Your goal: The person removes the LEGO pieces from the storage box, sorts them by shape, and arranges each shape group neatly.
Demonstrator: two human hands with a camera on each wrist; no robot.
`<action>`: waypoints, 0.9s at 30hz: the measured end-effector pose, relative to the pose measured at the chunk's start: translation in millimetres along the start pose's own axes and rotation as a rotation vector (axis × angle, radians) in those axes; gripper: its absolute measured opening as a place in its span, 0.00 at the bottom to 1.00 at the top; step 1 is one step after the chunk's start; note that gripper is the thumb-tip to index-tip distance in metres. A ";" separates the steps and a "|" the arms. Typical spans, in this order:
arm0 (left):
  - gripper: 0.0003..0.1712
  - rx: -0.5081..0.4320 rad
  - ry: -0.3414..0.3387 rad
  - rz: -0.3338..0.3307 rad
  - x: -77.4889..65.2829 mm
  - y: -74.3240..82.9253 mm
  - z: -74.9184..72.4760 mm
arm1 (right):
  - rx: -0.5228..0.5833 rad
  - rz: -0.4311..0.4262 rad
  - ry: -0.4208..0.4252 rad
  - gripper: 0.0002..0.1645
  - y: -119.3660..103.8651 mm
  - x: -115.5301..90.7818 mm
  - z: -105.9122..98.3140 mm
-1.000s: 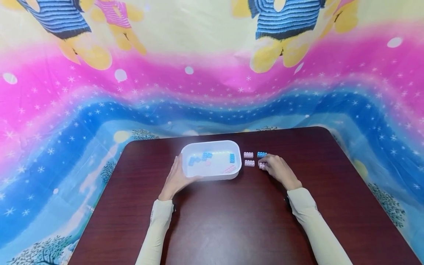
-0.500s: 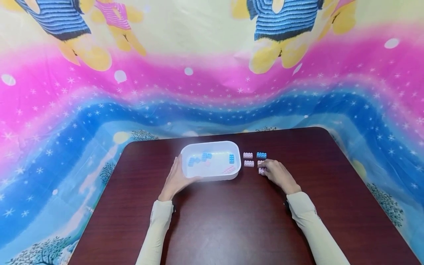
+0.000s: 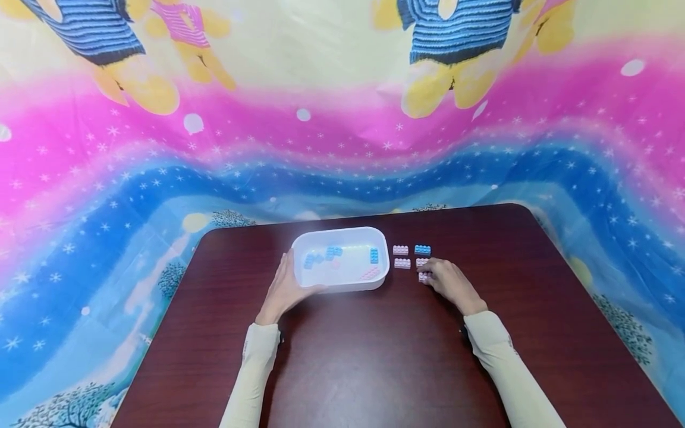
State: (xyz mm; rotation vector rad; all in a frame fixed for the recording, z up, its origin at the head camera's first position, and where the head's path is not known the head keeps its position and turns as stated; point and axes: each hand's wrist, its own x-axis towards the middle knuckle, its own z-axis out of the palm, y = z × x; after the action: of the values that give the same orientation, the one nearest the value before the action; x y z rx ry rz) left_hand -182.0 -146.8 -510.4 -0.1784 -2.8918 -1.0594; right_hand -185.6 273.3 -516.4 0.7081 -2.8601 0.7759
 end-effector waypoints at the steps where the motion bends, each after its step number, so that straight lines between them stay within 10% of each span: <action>1: 0.81 0.000 0.001 0.000 -0.1 0.1 -0.2 | 0.000 0.006 -0.004 0.12 -0.1 -0.1 -0.3; 27: 0.82 0.016 -0.007 -0.016 0.0 0.7 -0.2 | -0.023 0.024 0.059 0.18 -13.0 14.8 -23.1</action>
State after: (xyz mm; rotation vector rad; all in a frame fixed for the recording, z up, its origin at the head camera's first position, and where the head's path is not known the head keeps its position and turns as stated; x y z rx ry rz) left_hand -181.9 -146.5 -509.8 -0.1586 -2.9113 -1.0403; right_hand -193.4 268.8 -487.4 0.6374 -2.8246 0.7535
